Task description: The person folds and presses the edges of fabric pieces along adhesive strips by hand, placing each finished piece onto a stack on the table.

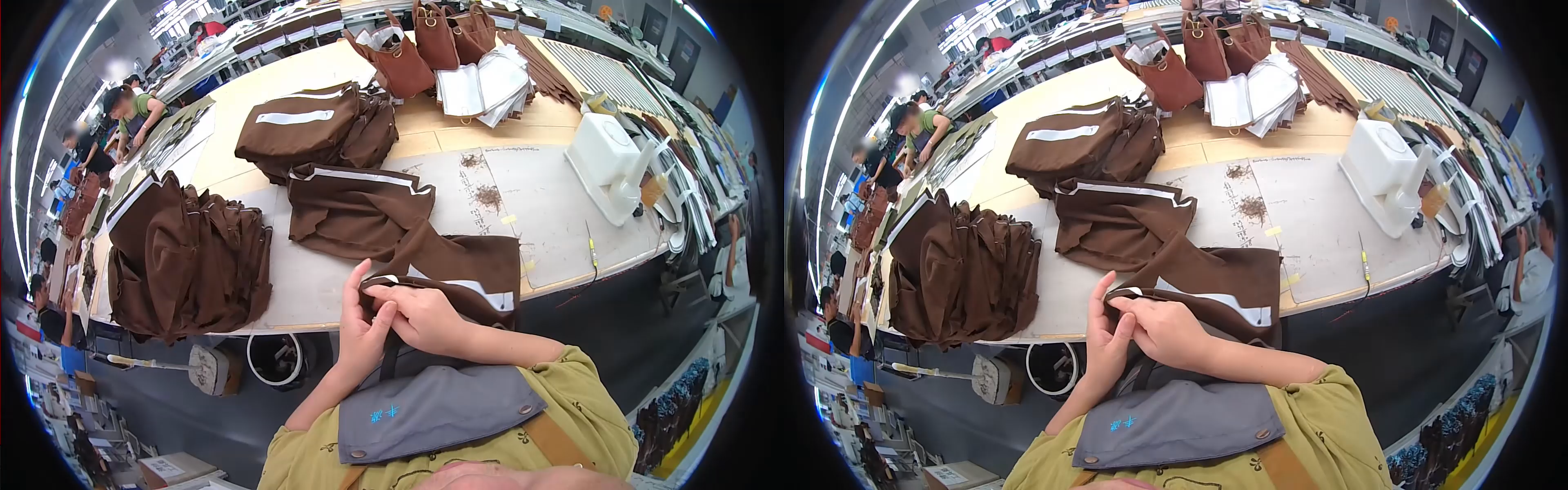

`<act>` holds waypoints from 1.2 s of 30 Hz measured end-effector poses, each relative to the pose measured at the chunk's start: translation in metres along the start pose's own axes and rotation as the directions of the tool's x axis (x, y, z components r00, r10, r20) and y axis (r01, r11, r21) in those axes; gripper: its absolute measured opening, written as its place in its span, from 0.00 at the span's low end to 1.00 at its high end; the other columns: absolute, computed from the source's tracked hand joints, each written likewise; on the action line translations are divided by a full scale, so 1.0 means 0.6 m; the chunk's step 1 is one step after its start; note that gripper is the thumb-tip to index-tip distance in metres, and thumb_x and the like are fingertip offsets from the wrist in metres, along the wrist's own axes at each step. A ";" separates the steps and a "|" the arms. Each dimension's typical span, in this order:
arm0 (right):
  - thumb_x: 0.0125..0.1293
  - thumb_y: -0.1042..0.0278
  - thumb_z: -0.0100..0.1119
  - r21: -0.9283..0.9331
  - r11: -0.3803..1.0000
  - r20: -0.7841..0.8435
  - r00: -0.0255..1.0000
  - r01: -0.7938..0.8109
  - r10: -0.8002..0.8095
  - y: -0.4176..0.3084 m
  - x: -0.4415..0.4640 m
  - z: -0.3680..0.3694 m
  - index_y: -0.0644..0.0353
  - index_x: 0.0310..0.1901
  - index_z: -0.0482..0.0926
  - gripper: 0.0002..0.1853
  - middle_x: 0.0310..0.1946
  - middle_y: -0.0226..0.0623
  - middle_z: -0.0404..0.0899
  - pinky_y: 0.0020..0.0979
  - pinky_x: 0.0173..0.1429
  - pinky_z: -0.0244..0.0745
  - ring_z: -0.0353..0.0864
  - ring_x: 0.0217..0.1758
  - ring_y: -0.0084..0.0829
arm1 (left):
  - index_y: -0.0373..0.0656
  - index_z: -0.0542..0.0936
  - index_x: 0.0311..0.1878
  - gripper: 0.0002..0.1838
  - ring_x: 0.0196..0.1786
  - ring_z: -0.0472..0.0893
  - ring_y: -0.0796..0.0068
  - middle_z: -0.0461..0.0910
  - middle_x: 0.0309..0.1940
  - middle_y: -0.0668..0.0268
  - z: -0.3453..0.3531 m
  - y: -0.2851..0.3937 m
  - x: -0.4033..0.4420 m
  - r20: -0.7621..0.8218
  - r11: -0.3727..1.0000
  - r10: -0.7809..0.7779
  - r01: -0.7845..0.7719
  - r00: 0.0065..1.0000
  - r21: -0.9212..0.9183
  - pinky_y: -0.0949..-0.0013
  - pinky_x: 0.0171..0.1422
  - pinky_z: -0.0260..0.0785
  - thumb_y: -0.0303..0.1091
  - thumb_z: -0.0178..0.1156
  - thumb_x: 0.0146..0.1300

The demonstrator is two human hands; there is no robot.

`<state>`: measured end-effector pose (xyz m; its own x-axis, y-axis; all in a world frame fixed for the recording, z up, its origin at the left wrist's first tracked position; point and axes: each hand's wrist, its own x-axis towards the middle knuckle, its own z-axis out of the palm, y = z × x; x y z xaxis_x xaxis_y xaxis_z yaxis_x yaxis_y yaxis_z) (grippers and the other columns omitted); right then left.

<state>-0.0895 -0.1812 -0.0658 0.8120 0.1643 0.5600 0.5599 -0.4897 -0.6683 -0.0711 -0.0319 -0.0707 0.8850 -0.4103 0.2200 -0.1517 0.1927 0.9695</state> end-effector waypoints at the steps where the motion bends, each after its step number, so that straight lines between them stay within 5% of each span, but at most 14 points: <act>1: 0.64 0.73 0.60 0.036 0.999 -0.012 1.000 0.028 -0.027 0.001 0.001 -0.001 0.63 0.56 0.79 0.18 0.41 0.47 0.85 0.39 0.41 0.82 0.86 0.36 0.45 | 0.40 0.56 0.77 0.33 0.61 0.73 0.74 0.73 0.60 0.61 0.000 -0.005 -0.002 -0.056 0.997 0.011 -0.016 0.998 -0.077 0.68 0.67 0.66 0.28 0.57 0.73; 7: 0.58 0.76 0.63 -0.241 0.960 -0.082 0.982 0.145 -0.169 0.003 0.002 -0.020 0.60 0.47 0.80 0.14 0.43 0.37 0.83 0.34 0.36 0.81 0.85 0.35 0.36 | 0.38 0.62 0.72 0.29 0.54 0.79 0.75 0.77 0.56 0.59 0.000 -0.031 -0.005 -0.121 0.996 0.076 -0.071 0.990 0.049 0.71 0.60 0.73 0.15 0.53 0.70; 10: 0.52 0.78 0.69 -0.518 0.827 -0.143 0.931 0.219 -0.336 0.010 0.006 -0.037 0.54 0.45 0.81 0.17 0.43 0.30 0.81 0.30 0.35 0.75 0.81 0.32 0.30 | 0.39 0.64 0.71 0.27 0.54 0.80 0.76 0.79 0.54 0.59 0.001 -0.028 -0.005 -0.122 0.991 0.099 -0.086 0.988 0.104 0.71 0.60 0.73 0.15 0.53 0.70; 13: 0.47 0.76 0.74 -0.567 0.815 -0.225 0.930 0.119 -0.292 0.020 0.010 -0.054 0.49 0.46 0.83 0.21 0.45 0.27 0.79 0.28 0.36 0.75 0.78 0.31 0.28 | 0.39 0.65 0.70 0.26 0.53 0.81 0.76 0.80 0.52 0.59 0.001 -0.023 -0.004 -0.142 0.984 0.062 -0.037 0.988 0.175 0.72 0.60 0.73 0.15 0.53 0.70; 17: 0.56 0.71 0.67 -0.358 0.927 -0.001 0.993 0.111 -0.120 0.028 0.030 -0.104 0.48 0.40 0.85 0.09 0.37 0.21 0.83 0.31 0.41 0.76 0.80 0.38 0.28 | 0.36 0.74 0.63 0.19 0.50 0.81 0.77 0.82 0.49 0.62 -0.004 -0.013 0.001 -0.076 0.985 0.057 -0.043 0.995 0.166 0.73 0.58 0.72 0.17 0.52 0.70; 21: 0.56 0.73 0.63 -0.372 0.908 0.124 0.980 0.192 -0.157 0.022 0.043 -0.140 0.52 0.36 0.84 0.06 0.33 0.25 0.83 0.35 0.47 0.75 0.80 0.43 0.32 | 0.34 0.82 0.53 0.13 0.49 0.81 0.78 0.83 0.46 0.65 -0.013 -0.001 0.005 0.042 0.980 -0.060 0.050 0.997 0.194 0.73 0.56 0.72 0.20 0.51 0.71; 23: 0.54 0.77 0.59 -0.017 1.000 0.222 0.975 0.004 0.000 0.041 0.038 -0.139 0.59 0.35 0.82 0.07 0.35 0.34 0.82 0.39 0.57 0.70 0.79 0.46 0.40 | 0.34 0.82 0.53 0.13 0.49 0.80 0.79 0.83 0.45 0.66 -0.019 -0.010 0.005 0.058 0.983 -0.174 0.170 0.983 0.070 0.73 0.56 0.72 0.21 0.52 0.70; 25: 0.58 0.74 0.56 0.076 0.994 0.272 0.961 -0.074 0.051 0.049 0.037 -0.140 0.62 0.38 0.82 0.08 0.33 0.35 0.82 0.32 0.49 0.73 0.79 0.44 0.32 | 0.33 0.82 0.52 0.13 0.48 0.80 0.79 0.83 0.44 0.67 -0.026 -0.017 0.005 0.092 0.957 -0.280 0.285 0.956 -0.052 0.73 0.57 0.72 0.22 0.53 0.70; 27: 0.61 0.72 0.56 0.287 0.794 0.410 0.818 -0.536 0.403 0.048 0.032 -0.142 0.65 0.39 0.82 0.09 0.31 0.32 0.81 0.28 0.48 0.72 0.77 0.42 0.23 | 0.32 0.82 0.53 0.13 0.47 0.80 0.80 0.83 0.44 0.67 -0.032 -0.021 0.003 0.181 0.871 -0.399 0.433 0.899 -0.232 0.74 0.57 0.71 0.23 0.52 0.69; 28: 0.62 0.71 0.56 0.356 0.709 0.468 0.773 -0.609 0.429 0.053 0.031 -0.142 0.66 0.40 0.82 0.09 0.30 0.28 0.77 0.25 0.43 0.69 0.72 0.38 0.18 | 0.32 0.82 0.53 0.13 0.47 0.80 0.80 0.83 0.44 0.67 -0.031 -0.016 0.004 0.178 0.868 -0.403 0.437 0.898 -0.235 0.74 0.57 0.71 0.23 0.52 0.69; 32: 0.61 0.73 0.55 0.319 0.634 0.542 0.684 -0.705 0.488 0.069 0.026 -0.143 0.66 0.38 0.81 0.08 0.31 0.29 0.73 0.25 0.42 0.65 0.70 0.37 0.20 | 0.31 0.81 0.49 0.13 0.46 0.80 0.80 0.83 0.43 0.66 -0.032 0.000 0.012 0.311 0.729 -0.438 0.536 0.843 -0.426 0.74 0.55 0.71 0.24 0.50 0.67; 36: 0.59 0.73 0.53 0.431 0.648 0.545 0.753 -0.628 0.367 0.069 0.030 -0.139 0.64 0.33 0.76 0.05 0.33 0.28 0.68 0.24 0.46 0.61 0.66 0.40 0.21 | 0.31 0.81 0.47 0.13 0.44 0.79 0.79 0.82 0.42 0.65 -0.034 -0.003 0.013 0.347 0.744 -0.391 0.515 0.852 -0.426 0.73 0.54 0.71 0.25 0.50 0.65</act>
<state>-0.0656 -0.2700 -0.0426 0.9072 0.4108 -0.0907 -0.0763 -0.0512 -0.9958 -0.0551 -0.0174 -0.0730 0.6612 -0.7342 -0.1543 0.5306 0.3122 0.7881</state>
